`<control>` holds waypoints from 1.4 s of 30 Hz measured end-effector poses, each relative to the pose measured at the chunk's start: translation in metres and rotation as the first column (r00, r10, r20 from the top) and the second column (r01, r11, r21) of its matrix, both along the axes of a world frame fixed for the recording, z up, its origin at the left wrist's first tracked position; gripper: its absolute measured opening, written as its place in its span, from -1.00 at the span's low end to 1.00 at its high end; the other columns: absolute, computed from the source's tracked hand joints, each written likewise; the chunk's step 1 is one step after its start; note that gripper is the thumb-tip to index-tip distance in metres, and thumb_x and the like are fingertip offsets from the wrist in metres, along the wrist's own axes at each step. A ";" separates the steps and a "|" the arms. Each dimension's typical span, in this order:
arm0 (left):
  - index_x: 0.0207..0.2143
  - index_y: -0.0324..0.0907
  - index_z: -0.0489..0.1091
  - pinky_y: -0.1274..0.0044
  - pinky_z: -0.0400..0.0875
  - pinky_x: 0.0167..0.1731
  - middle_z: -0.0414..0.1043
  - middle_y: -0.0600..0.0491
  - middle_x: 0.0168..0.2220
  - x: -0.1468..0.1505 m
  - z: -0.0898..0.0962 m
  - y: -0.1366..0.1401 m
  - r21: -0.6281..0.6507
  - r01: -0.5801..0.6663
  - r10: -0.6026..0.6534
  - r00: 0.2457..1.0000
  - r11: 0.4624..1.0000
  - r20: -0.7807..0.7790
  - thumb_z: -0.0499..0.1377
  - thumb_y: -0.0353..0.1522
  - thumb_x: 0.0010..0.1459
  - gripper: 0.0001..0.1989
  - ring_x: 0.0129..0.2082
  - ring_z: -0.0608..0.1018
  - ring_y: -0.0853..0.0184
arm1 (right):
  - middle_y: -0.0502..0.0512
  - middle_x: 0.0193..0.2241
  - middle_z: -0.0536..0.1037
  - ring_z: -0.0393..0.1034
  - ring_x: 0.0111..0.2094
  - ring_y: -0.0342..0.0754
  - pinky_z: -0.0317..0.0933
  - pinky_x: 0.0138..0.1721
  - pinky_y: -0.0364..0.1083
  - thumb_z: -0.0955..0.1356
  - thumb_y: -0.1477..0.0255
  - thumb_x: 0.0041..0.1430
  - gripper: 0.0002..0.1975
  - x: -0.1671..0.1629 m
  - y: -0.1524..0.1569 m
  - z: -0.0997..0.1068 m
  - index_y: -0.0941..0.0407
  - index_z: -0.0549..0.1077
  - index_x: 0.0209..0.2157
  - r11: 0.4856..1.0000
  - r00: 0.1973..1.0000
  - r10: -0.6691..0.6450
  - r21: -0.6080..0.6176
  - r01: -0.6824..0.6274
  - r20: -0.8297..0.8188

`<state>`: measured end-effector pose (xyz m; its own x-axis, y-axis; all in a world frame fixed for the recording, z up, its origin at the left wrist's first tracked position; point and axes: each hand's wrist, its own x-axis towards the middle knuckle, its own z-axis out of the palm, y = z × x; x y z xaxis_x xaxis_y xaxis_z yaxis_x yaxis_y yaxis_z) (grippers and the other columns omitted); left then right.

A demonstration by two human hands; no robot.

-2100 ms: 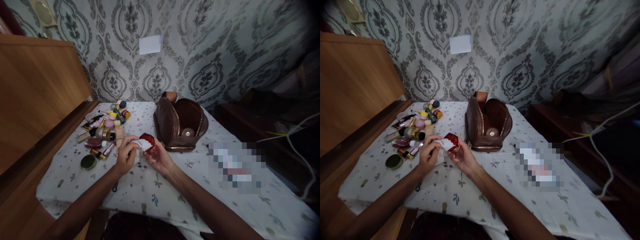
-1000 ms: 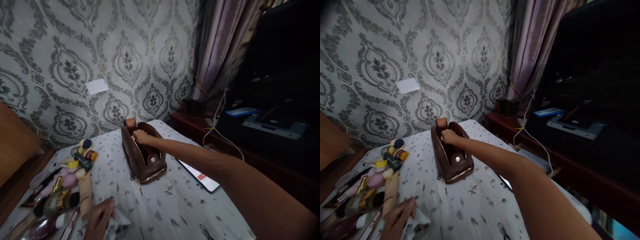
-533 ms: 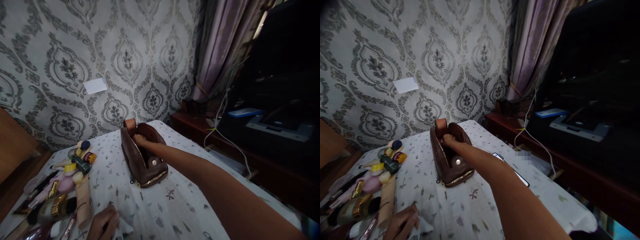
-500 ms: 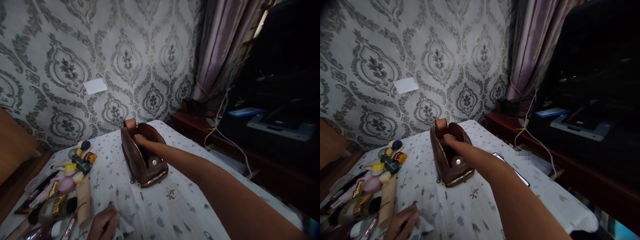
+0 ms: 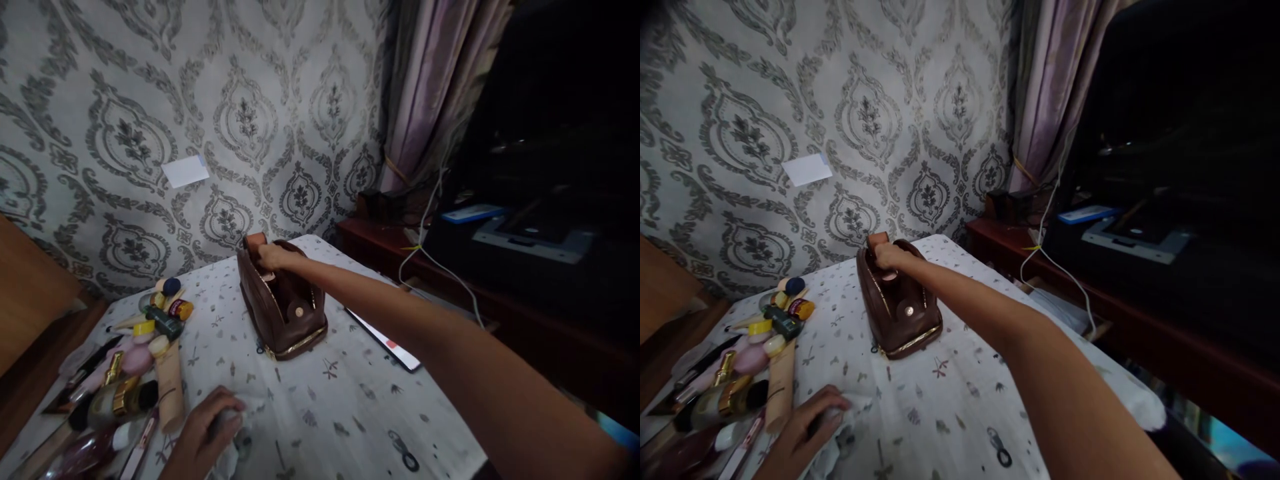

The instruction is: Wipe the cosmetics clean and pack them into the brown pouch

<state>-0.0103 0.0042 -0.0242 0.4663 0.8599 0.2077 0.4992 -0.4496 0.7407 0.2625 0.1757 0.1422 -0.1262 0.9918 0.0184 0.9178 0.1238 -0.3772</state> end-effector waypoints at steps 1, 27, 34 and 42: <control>-0.16 -0.05 0.52 0.47 0.46 -0.15 0.52 -0.02 -0.18 -0.008 -0.005 0.000 0.062 0.016 -0.014 0.999 0.998 -0.044 0.12 -0.07 0.21 -0.67 -0.17 0.54 0.20 | 0.18 -0.15 0.54 0.46 -0.15 0.01 0.34 -0.16 -0.05 0.34 0.38 0.28 -0.78 0.004 -0.004 0.011 0.22 0.50 -0.13 0.999 1.000 0.006 0.044 -0.005 -0.014; -0.48 -0.16 0.30 0.54 0.25 -0.47 0.35 0.09 -0.54 -0.162 0.073 0.006 0.404 -0.684 0.778 0.616 0.607 -0.125 -0.12 -0.12 0.30 -0.58 -0.49 0.42 0.32 | 0.03 -0.53 0.49 0.39 -0.49 -0.06 0.26 -0.44 -0.11 0.27 0.27 0.16 -0.68 -0.144 -0.156 -0.162 0.15 0.52 -0.19 0.903 0.523 0.294 0.055 -0.425 -0.800; -0.47 -0.22 0.37 0.54 0.29 -0.42 0.42 0.06 -0.46 -0.242 0.080 0.067 0.362 -0.812 0.889 0.426 0.458 -0.168 -0.05 -0.18 0.28 -0.61 -0.38 0.48 0.30 | 0.08 -0.51 0.52 0.43 -0.48 -0.01 0.25 -0.42 -0.09 0.23 0.24 0.16 -0.66 -0.144 -0.162 -0.168 0.17 0.52 -0.25 0.909 0.594 0.327 0.072 -0.411 -0.735; -0.01 -0.21 0.38 0.28 0.48 -0.11 0.44 -0.05 -0.03 -0.270 0.064 0.150 0.246 -0.860 0.870 0.353 0.447 -0.344 0.17 -0.23 0.27 -0.69 -0.10 0.53 0.23 | 0.09 -0.49 0.53 0.43 -0.46 -0.03 0.25 -0.39 -0.09 0.23 0.25 0.21 -0.68 -0.143 -0.160 -0.169 0.15 0.53 -0.26 0.905 0.606 0.339 0.074 -0.418 -0.719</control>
